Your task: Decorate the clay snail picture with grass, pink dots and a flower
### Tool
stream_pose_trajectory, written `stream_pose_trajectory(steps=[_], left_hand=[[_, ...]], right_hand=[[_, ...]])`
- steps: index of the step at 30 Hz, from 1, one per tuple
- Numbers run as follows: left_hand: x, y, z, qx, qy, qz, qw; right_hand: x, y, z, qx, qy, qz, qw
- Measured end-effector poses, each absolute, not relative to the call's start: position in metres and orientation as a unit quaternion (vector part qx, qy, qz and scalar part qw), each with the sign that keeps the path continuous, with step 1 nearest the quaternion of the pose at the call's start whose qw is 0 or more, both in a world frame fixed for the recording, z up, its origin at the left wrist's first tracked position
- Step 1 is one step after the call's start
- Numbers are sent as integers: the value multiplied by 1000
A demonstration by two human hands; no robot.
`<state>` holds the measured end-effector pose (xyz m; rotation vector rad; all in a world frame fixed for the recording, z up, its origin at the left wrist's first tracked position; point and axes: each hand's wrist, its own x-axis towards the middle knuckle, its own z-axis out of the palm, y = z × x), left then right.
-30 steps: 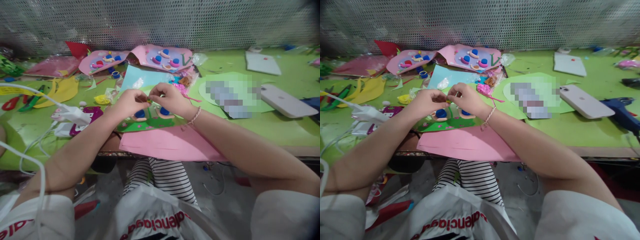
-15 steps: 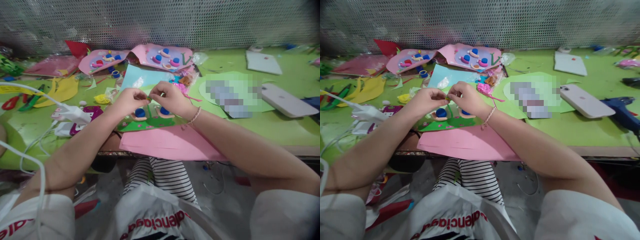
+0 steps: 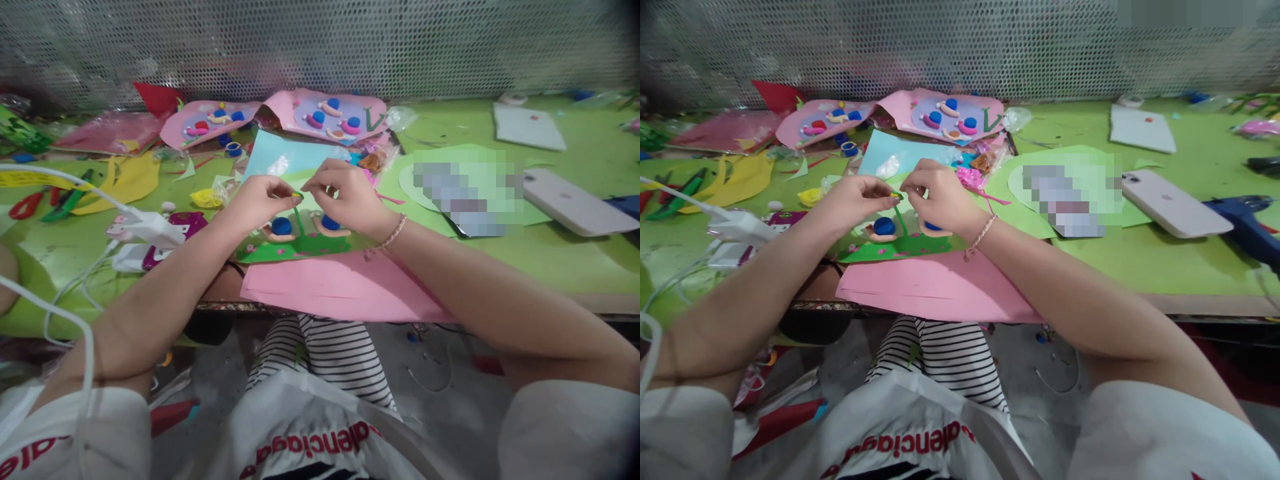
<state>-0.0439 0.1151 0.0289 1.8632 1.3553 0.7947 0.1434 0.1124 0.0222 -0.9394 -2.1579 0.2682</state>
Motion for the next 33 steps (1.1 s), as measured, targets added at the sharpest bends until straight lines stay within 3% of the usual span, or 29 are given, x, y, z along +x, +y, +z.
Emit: stream_pose_trajectory(steps=[15, 22, 33], left_hand=[[-41, 113, 28, 724, 530, 281, 340], [-41, 111, 27, 760, 483, 271, 341], [-42, 104, 34, 758, 489, 252, 351]], right_hand=[[142, 108, 21, -349, -888, 10, 300], [140, 111, 21, -358, -863, 83, 346], [136, 106, 28, -420, -841, 161, 301]])
